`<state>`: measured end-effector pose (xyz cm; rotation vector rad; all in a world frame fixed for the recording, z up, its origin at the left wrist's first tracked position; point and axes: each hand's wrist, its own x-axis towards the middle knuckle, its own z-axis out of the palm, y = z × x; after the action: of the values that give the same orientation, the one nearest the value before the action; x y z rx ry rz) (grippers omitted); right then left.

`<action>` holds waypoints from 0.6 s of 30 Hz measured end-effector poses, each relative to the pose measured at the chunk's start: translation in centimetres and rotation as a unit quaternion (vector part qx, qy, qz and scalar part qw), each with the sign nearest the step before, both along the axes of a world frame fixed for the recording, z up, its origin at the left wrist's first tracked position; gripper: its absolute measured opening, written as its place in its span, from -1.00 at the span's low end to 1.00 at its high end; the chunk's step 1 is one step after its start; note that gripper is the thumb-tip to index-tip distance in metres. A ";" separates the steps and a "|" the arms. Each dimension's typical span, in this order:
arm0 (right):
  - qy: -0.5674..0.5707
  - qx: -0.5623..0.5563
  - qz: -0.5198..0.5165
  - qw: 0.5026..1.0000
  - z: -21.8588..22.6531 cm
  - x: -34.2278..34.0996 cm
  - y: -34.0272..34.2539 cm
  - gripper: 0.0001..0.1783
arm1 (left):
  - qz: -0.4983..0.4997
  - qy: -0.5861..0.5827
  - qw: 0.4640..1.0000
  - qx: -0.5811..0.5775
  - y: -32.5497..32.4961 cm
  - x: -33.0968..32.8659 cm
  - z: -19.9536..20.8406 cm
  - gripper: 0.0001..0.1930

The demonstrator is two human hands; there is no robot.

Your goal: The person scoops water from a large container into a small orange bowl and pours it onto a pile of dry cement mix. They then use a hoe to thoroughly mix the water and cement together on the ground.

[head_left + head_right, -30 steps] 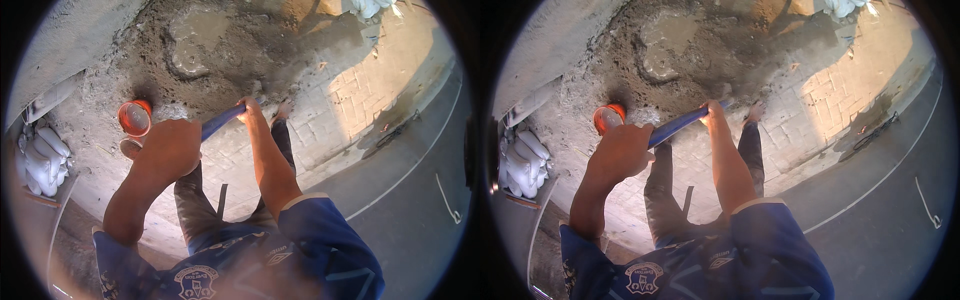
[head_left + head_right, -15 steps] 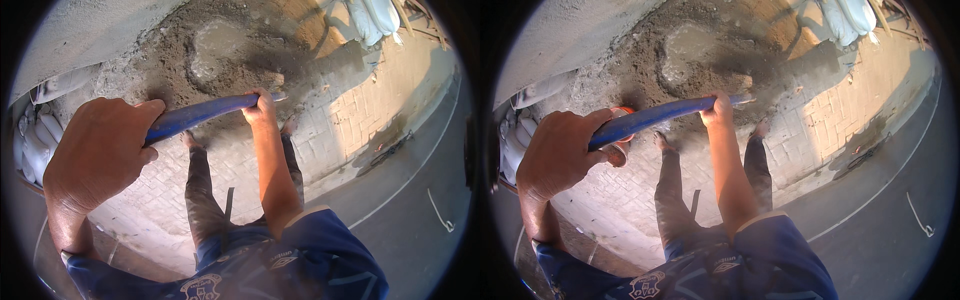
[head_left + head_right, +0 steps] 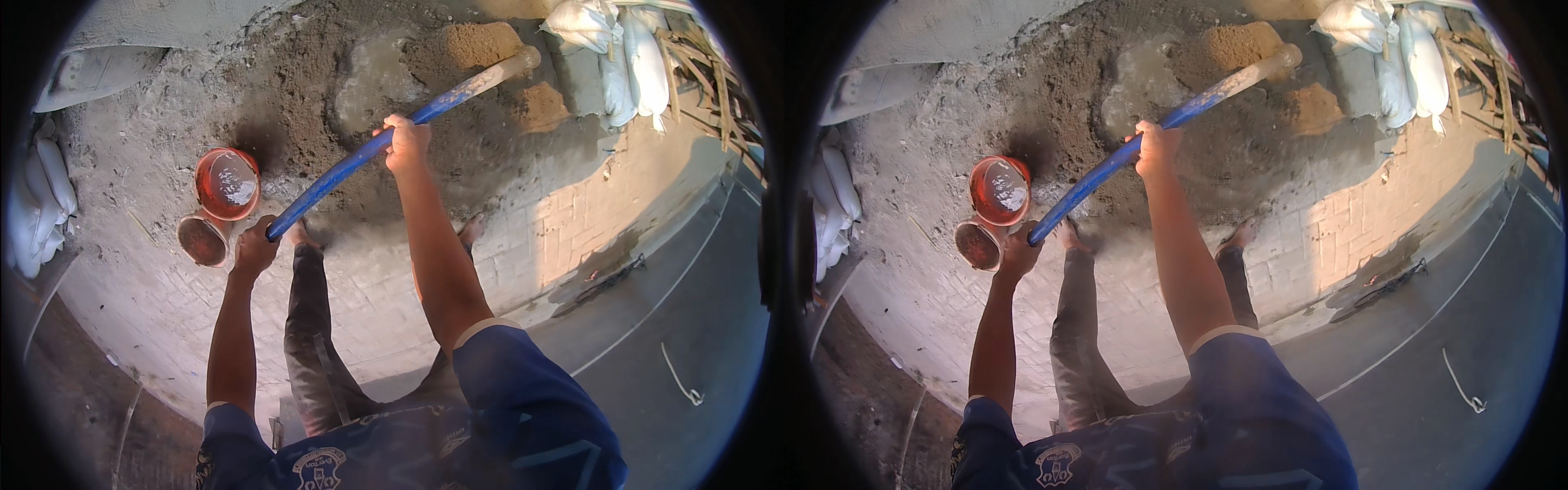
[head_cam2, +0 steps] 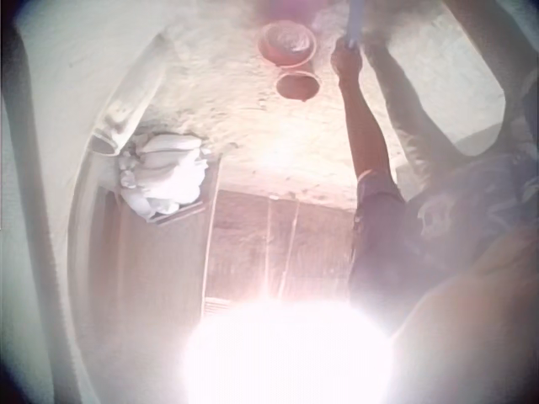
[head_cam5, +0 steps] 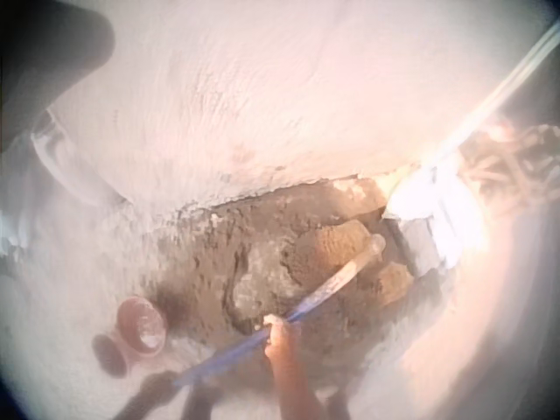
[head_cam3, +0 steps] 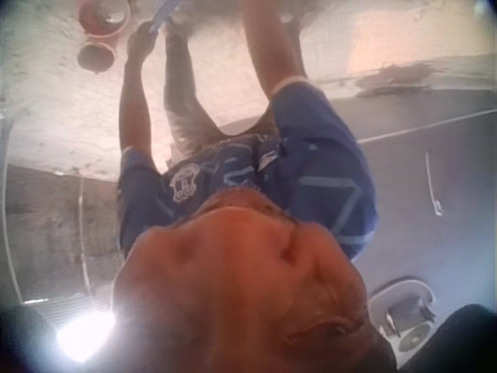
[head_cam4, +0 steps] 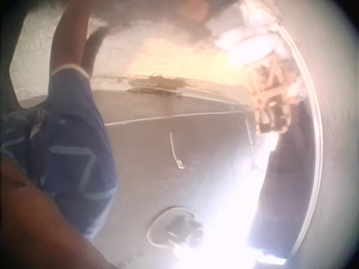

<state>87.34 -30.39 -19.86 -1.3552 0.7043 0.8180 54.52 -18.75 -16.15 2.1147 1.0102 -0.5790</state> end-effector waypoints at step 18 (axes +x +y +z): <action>0.158 -0.030 -0.168 0.973 9.1 -3.5 -15.3 -0.83 | 0.440 -0.277 0.854 -0.003 -13.8 -0.9 19.7 -0.10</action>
<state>83.84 -45.73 -10.79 -1.1256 1.1814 0.7474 53.64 -32.52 3.50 1.4135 1.4307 0.4596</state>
